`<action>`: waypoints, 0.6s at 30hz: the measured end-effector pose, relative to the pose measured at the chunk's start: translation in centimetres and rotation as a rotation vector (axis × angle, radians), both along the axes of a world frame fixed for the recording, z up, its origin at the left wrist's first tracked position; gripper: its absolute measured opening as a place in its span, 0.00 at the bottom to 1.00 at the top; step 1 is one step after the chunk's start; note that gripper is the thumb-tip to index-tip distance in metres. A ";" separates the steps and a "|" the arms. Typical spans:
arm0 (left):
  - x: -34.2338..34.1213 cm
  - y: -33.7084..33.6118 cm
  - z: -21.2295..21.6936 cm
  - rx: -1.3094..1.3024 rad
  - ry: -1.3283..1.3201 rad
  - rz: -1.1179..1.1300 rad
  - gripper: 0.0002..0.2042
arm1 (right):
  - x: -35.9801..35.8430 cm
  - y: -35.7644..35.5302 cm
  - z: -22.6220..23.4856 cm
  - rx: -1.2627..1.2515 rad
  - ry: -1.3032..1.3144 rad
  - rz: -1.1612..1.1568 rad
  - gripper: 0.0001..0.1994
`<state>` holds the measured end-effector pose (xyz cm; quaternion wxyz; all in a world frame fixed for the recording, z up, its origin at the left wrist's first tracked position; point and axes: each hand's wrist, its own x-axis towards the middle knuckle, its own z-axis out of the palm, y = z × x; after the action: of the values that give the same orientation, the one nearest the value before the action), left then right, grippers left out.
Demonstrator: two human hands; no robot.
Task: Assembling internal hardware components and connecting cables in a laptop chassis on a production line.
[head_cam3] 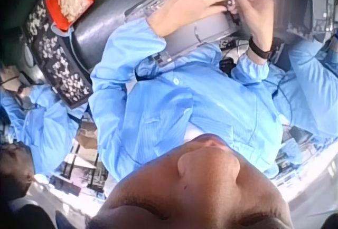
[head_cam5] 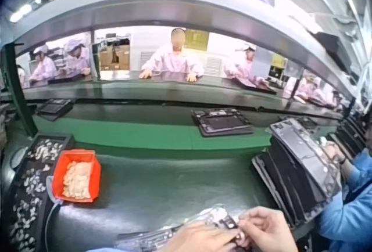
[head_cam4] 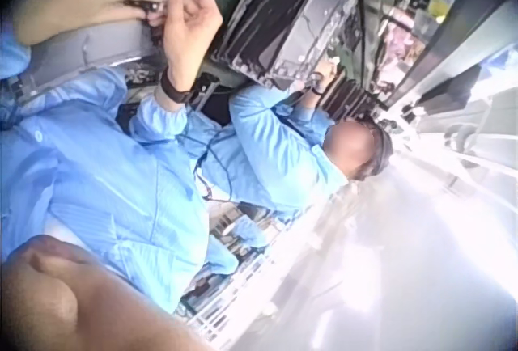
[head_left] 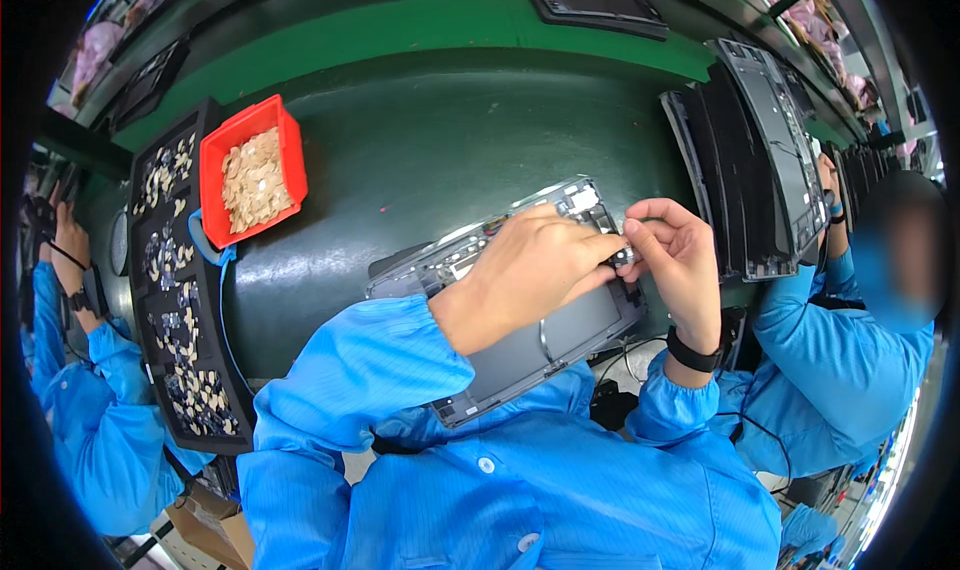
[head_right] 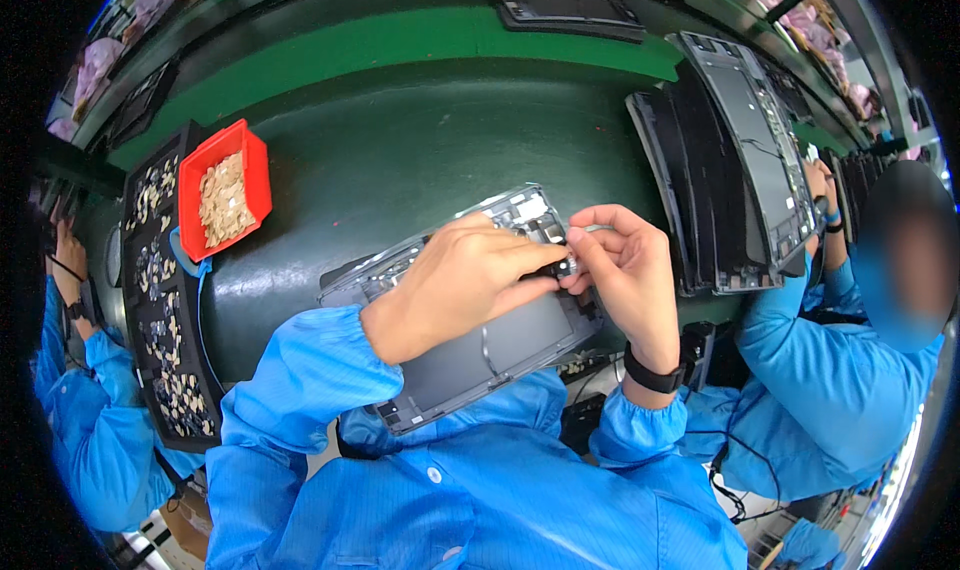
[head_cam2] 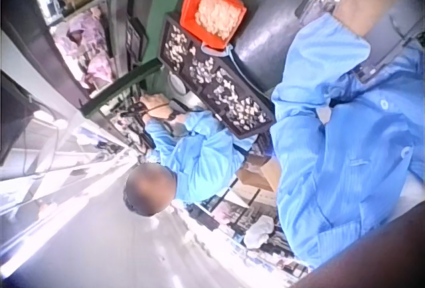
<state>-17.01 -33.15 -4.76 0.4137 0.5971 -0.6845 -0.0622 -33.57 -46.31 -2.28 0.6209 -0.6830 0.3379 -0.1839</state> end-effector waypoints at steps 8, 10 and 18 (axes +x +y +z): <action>-0.9 -1.1 -0.1 0.016 -0.015 -0.015 0.08 | -2.4 -1.6 -3.4 0.032 -0.138 -0.187 0.11; -0.7 -1.2 -0.7 0.018 -0.053 -0.049 0.08 | -2.7 -2.1 -5.3 -0.016 -0.118 -0.235 0.10; -0.8 -2.1 -0.3 0.022 -0.241 -0.091 0.06 | -2.4 -1.9 -5.5 -0.019 -0.138 -0.282 0.10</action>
<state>-17.81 -35.29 -5.02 0.3187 0.5728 -0.7550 -0.0162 -35.97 -48.20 -7.77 0.6042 -0.6204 0.3852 -0.3189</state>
